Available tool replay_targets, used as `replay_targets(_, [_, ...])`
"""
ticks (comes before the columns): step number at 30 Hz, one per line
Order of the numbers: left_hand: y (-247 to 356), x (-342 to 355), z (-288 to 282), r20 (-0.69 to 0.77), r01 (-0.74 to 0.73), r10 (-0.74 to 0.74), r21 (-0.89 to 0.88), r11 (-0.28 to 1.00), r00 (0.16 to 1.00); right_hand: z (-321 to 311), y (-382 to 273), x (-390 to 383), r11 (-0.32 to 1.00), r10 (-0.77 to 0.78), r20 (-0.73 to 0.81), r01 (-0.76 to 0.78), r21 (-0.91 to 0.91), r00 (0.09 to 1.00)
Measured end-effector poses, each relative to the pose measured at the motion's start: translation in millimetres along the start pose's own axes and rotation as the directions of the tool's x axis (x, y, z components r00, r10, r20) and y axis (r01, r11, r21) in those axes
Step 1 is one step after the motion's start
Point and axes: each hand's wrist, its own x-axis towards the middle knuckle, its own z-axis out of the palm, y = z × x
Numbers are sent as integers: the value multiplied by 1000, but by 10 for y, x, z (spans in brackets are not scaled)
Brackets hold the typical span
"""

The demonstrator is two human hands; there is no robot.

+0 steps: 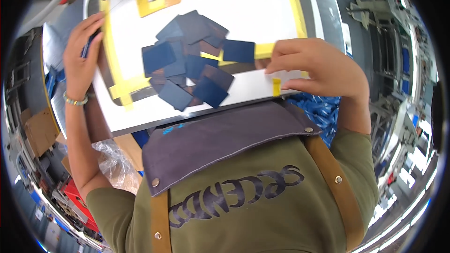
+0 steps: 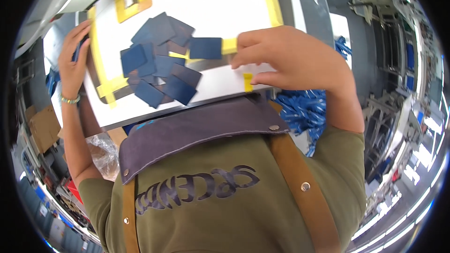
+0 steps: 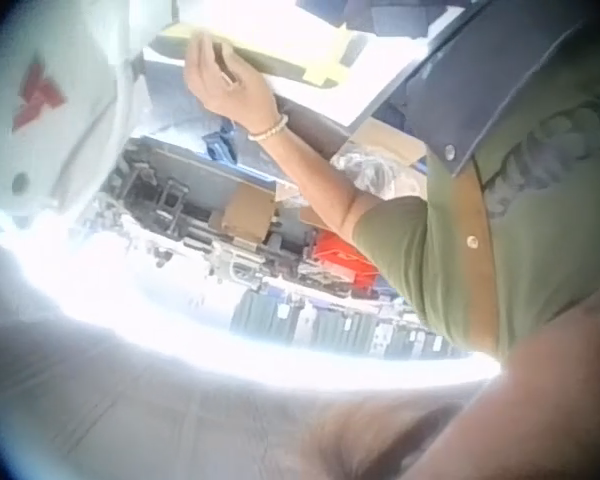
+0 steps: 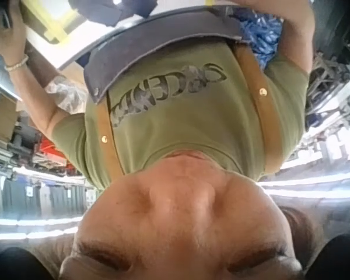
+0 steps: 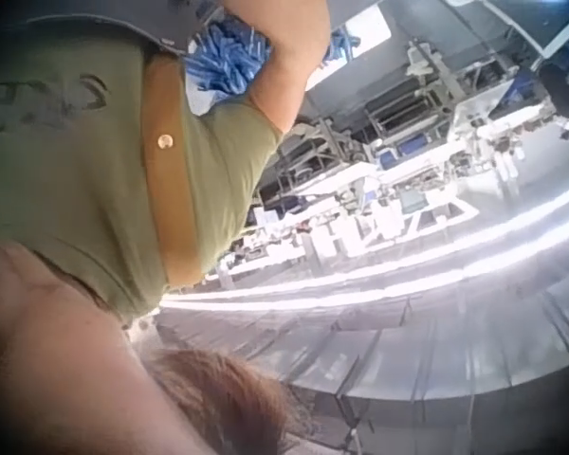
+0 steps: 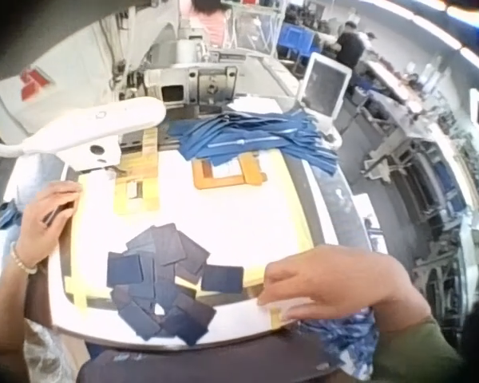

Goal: The user is sewing small leather patches onto a blue fabric strip using a specialized sewing machine.

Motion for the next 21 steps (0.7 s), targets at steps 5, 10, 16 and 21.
replay_targets(5, [344, 103, 65, 12, -147, 147, 104, 984, 989, 251, -14, -109, 988, 154, -58, -154, 9, 986])
replay_targets(10, [1069, 73, 147, 122, -341, 343, -42, 939, 931, 254, -76, -83, 987, 127, -62, -133, -89, 990])
replay_targets(16, [1672, -24, 493, 363, -701, 703, -164, 694, 611, 254, -98, 130, 988, 22, -93, -36, -149, 995])
replay_targets(21, [1414, 212, 542, 331, -559, 598, -215, 801, 730, 361, -100, 409, 944, -76, -375, -55, -326, 924])
